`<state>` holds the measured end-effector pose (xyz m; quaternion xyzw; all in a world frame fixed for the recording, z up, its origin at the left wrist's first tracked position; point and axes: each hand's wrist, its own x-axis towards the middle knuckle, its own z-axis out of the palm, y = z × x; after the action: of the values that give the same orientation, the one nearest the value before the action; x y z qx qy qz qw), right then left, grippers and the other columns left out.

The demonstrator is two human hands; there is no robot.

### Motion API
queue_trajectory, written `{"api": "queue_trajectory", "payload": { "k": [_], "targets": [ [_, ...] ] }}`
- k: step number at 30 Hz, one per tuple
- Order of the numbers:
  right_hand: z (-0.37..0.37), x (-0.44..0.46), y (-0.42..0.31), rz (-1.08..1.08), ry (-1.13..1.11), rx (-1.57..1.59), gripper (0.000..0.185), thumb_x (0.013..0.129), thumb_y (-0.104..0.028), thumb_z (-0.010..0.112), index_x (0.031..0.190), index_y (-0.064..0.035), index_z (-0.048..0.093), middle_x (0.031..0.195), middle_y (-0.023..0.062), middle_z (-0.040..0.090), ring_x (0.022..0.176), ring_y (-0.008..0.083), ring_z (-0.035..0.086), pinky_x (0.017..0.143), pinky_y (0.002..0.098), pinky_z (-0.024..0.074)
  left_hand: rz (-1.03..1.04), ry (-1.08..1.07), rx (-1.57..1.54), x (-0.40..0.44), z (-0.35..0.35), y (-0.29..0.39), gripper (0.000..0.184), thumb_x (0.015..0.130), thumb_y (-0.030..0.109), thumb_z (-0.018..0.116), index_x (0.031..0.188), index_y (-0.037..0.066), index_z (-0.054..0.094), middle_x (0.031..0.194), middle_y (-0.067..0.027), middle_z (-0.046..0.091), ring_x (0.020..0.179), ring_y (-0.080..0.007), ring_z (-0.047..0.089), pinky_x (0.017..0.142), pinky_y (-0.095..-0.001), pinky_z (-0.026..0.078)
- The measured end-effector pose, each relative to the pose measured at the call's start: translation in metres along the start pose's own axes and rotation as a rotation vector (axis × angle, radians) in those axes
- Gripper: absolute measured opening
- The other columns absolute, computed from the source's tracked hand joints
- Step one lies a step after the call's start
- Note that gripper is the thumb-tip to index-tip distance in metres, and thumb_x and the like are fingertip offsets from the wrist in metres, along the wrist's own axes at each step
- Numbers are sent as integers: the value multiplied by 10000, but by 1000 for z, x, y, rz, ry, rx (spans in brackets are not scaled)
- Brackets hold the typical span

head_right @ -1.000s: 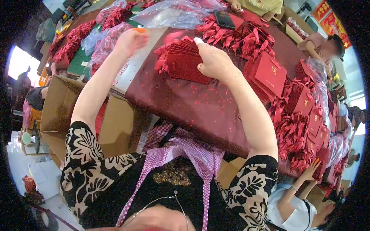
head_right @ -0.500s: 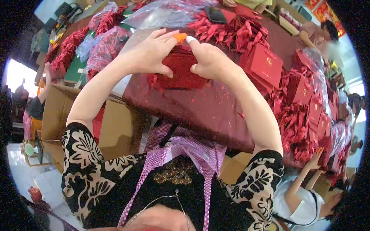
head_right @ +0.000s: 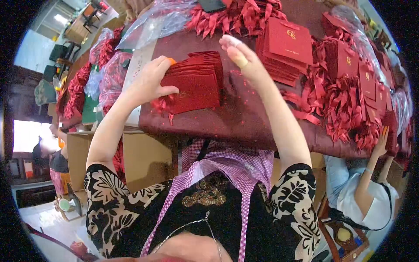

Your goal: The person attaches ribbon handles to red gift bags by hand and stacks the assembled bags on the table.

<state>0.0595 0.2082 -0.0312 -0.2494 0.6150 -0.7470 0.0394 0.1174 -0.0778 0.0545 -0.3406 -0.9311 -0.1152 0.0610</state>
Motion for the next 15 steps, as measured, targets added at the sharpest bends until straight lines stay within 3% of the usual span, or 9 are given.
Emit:
{"api": "queue_trajectory", "payload": {
  "k": [2, 3, 6, 7, 10, 11, 12, 14, 15],
  "targets": [
    [7, -14, 10, -19, -34, -41, 986, 829, -689, 539, 1465, 13, 263, 1471, 165, 383, 1345, 275, 393, 1104, 385, 300, 4, 0, 21, 1, 0, 0, 600, 646, 233, 813, 1116, 14, 512, 1051, -176, 550, 1006, -385, 533, 868, -433, 439],
    [12, -17, 7, 18, -43, 8, 1153, 726, -760, 587, 1491, 3, 184, 1511, 159, 313, 1390, 268, 318, 1140, 393, 241, 29, 19, 29, 1, 1, -1, 617, 643, 241, 817, 1130, 17, 510, 1071, -180, 552, 1021, -386, 532, 886, -434, 435],
    [24, -18, 2, 118, -133, 107, 1285, 611, -761, 677, 1501, -4, 143, 1523, 146, 289, 1421, 252, 246, 1162, 395, 190, 9, 25, 46, -1, 2, 1, 664, 637, 259, 826, 1164, 20, 500, 1116, -191, 551, 1062, -388, 523, 922, -435, 424],
    [36, -18, 4, 162, -137, 133, 1388, 495, -702, 783, 1512, -34, 115, 1526, 129, 276, 1421, 244, 241, 1158, 392, 209, -32, 20, 52, -3, 2, 2, 694, 633, 268, 830, 1185, 19, 493, 1142, -196, 547, 1089, -388, 515, 941, -435, 417],
    [50, -21, 8, 69, -153, 108, 1379, 500, -507, 896, 1527, -92, 76, 1545, 126, 214, 1429, 252, 217, 1154, 399, 226, -103, 24, 67, -5, 4, 4, 740, 629, 287, 836, 1212, 9, 475, 1176, -196, 536, 1130, -387, 496, 965, -438, 406],
    [55, -23, 12, -5, -130, 77, 1269, 567, -341, 921, 1519, -87, 120, 1493, 131, 316, 1377, 240, 321, 1126, 391, 288, -107, 25, 68, -4, 4, 5, 740, 629, 287, 836, 1212, 9, 475, 1176, -196, 536, 1130, -387, 496, 965, -438, 406],
    [58, -24, 15, -2, -133, 81, 1269, 567, -341, 921, 1519, -87, 120, 1493, 131, 316, 1377, 240, 321, 1126, 391, 288, -85, 32, 72, -4, 3, 5, 751, 627, 291, 836, 1218, 6, 470, 1191, -198, 530, 1140, -389, 489, 973, -439, 401],
    [64, -25, 16, 55, -101, 9, 1066, 655, -164, 885, 1485, -77, 221, 1392, 115, 447, 1269, 208, 449, 1066, 364, 375, -66, 35, 70, -4, 4, 4, 763, 625, 295, 837, 1224, 2, 466, 1205, -199, 523, 1150, -391, 483, 981, -440, 396],
    [69, -24, 12, -18, -8, -86, 802, 712, -56, 826, 1382, -52, 385, 1253, 83, 567, 1129, 168, 547, 979, 326, 447, -34, 70, 94, -3, 5, 3, 756, 624, 297, 838, 1215, 2, 471, 1211, -198, 523, 1156, -389, 481, 986, -439, 395]
  ]
}}
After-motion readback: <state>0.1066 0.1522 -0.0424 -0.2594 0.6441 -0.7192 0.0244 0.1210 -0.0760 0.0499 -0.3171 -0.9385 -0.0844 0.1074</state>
